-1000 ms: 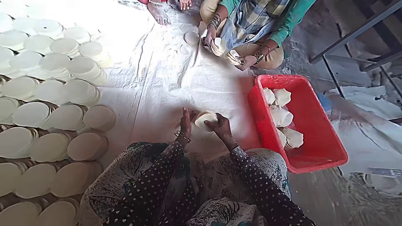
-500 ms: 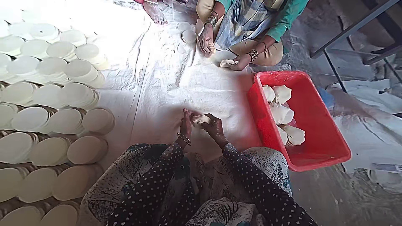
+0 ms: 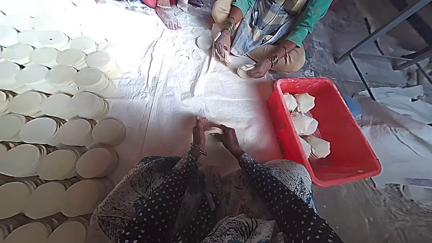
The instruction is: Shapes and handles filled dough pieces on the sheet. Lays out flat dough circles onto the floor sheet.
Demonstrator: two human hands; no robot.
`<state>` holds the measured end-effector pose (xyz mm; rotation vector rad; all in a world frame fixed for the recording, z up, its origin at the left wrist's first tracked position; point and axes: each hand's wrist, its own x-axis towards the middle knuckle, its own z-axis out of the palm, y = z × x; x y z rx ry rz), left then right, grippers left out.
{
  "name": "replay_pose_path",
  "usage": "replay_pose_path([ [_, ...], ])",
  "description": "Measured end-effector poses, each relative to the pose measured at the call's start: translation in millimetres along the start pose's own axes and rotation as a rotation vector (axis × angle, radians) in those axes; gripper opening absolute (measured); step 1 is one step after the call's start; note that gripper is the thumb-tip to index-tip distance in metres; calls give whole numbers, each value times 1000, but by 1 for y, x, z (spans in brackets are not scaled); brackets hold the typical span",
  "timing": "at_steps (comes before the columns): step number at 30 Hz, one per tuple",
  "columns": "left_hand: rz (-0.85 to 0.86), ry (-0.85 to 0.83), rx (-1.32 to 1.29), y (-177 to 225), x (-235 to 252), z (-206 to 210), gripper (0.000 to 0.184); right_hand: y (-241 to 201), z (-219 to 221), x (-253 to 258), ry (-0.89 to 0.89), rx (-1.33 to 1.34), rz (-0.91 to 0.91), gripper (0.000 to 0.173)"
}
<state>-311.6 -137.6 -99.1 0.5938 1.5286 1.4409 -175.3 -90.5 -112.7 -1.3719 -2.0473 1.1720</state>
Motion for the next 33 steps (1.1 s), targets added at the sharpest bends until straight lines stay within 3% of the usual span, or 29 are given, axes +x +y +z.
replay_pose_path([
  [2,50,62,-26,3,14,-9,78,-10,-13,-3,-14,118,-31,27],
  [6,8,11,-98,5,21,-16,85,-39,-36,-8,-128,14,-27,24],
  [12,-373,-341,-766,20,-15,-9,88,-81,-69,-18,-198,607,196,22],
  [14,-452,-365,-794,31,-31,1,85,-72,-73,-14,-167,659,275,28],
  [19,-469,-287,-666,39,-50,7,61,-54,-71,-26,-150,646,326,34],
  [25,-400,-163,-335,59,-58,9,30,-54,-71,-35,-114,563,341,43],
  [28,-278,-188,-112,71,-66,12,22,-49,-78,-39,26,541,448,33],
  [30,-190,-251,99,75,-62,12,23,-40,-84,-41,117,514,498,34],
  [33,-73,-327,743,83,-54,13,40,-35,-90,-45,98,383,504,36],
])
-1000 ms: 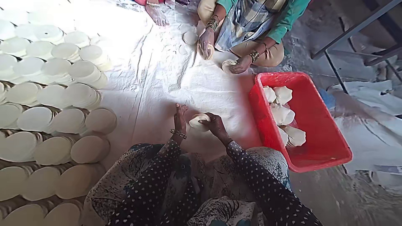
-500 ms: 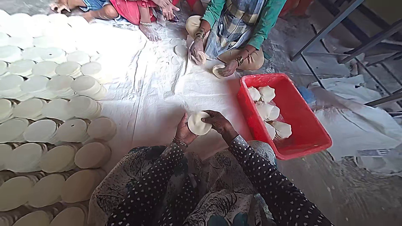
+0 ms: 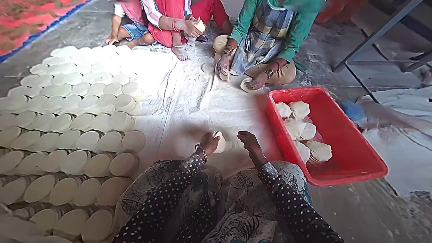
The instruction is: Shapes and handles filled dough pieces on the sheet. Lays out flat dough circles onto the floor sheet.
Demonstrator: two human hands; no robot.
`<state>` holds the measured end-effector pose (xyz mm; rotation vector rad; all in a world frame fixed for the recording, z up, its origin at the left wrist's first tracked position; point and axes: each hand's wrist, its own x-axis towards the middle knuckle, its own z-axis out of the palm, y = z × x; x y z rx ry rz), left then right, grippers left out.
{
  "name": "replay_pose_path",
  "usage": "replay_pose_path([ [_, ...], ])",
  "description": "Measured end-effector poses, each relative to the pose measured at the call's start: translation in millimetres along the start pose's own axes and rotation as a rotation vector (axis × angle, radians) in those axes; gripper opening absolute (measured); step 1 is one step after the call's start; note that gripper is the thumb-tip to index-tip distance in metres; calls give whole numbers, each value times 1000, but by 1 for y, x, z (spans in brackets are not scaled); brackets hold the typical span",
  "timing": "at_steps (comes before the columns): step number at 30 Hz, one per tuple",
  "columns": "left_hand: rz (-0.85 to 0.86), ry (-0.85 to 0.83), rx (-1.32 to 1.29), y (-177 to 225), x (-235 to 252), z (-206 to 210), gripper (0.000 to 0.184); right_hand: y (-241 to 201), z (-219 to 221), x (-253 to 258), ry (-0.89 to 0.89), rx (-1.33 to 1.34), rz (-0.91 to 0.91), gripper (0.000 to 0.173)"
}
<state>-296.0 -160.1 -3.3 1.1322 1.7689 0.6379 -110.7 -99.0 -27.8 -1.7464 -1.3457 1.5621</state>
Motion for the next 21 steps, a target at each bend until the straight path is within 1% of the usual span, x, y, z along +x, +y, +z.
replay_pose_path([
  [1,7,-36,173,7,5,-4,42,-2,-4,2,-7,-42,-24,37],
  [3,-13,-81,369,7,4,-4,38,5,-8,-1,-9,-58,-36,37],
  [4,-23,-84,391,9,3,-4,37,6,-10,-1,-6,-46,-35,37],
  [5,-14,-80,355,12,3,-7,38,5,-13,2,0,-14,-38,37],
  [6,-5,-74,253,13,3,-8,39,4,-14,4,5,39,-27,39],
  [7,-18,-69,69,8,1,-7,40,7,-14,3,1,107,14,45],
  [8,-62,-71,-167,3,-2,-4,39,10,-12,1,-25,199,78,54],
  [10,-143,-98,-614,-1,-5,-3,31,10,-5,2,-169,426,211,77],
  [11,-185,-129,-780,-2,-6,-3,28,10,1,1,-268,552,273,89],
  [12,-230,-151,-899,-5,-9,-2,27,11,7,-3,-373,674,326,96],
  [13,-271,-155,-981,-10,-11,-1,26,13,13,-7,-454,771,361,95],
  [14,-303,-144,-1043,-15,-11,-1,25,13,20,-9,-484,808,371,84],
  [16,-363,-113,-1142,-27,-9,0,24,14,33,-10,-415,758,362,45],
  [17,-378,-114,-1176,-32,-8,0,25,15,38,-8,-365,713,346,32],
  [19,-368,-139,-1186,-36,-3,0,28,15,43,1,-314,620,293,30],
  [21,-354,-111,-1156,-39,4,2,29,12,45,10,-287,573,241,29],
])
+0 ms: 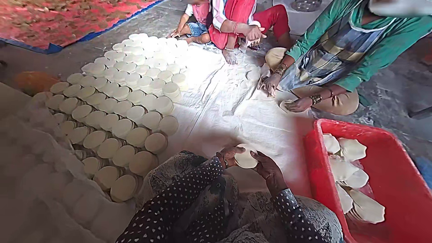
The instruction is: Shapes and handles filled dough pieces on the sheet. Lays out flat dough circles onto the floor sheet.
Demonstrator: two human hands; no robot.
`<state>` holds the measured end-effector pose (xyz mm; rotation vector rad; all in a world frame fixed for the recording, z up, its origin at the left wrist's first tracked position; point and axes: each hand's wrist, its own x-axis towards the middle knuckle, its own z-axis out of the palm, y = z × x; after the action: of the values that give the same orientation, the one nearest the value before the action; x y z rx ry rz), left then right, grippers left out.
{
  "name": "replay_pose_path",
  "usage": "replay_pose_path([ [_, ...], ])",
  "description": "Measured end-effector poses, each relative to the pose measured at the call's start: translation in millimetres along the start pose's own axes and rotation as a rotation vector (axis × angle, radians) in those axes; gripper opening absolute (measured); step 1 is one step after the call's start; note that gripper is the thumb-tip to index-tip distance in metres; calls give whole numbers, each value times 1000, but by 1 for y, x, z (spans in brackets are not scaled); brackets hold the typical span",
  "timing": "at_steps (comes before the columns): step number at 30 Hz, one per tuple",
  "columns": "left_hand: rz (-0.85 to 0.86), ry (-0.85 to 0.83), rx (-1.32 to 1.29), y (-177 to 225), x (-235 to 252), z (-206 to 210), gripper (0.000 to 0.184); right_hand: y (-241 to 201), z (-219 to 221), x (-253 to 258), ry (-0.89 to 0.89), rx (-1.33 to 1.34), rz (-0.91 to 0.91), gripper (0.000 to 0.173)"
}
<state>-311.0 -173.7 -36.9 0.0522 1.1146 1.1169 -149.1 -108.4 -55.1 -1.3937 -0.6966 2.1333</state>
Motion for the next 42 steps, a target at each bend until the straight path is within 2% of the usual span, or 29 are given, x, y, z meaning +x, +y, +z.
replay_pose_path([
  [4,-5,93,62,13,18,-7,33,-5,3,13,56,-134,-62,30],
  [8,66,220,137,52,37,-25,35,2,-7,23,139,-325,-81,29],
  [10,172,317,111,83,63,-46,38,7,-13,30,164,-351,-90,28],
  [15,489,520,-23,193,143,-86,44,10,-14,45,162,-405,-183,26],
  [18,661,568,-132,235,187,-99,44,13,-15,56,172,-407,-192,26],
  [21,671,573,-196,235,219,-105,45,14,-17,60,166,-435,-168,27],
  [25,640,612,-112,207,245,-121,46,15,-17,60,135,-438,-148,27],
  [30,622,658,-45,206,244,-130,45,13,-11,58,96,-423,-149,25],
  [32,566,713,51,208,241,-129,45,13,-11,56,89,-418,-153,24],
  [35,458,804,395,215,226,-122,40,14,-15,56,90,-428,-151,24],
  [37,493,775,260,227,213,-122,38,18,-14,57,94,-425,-144,24],
  [42,765,566,-173,282,180,-133,41,20,-12,60,71,-478,-138,23],
])
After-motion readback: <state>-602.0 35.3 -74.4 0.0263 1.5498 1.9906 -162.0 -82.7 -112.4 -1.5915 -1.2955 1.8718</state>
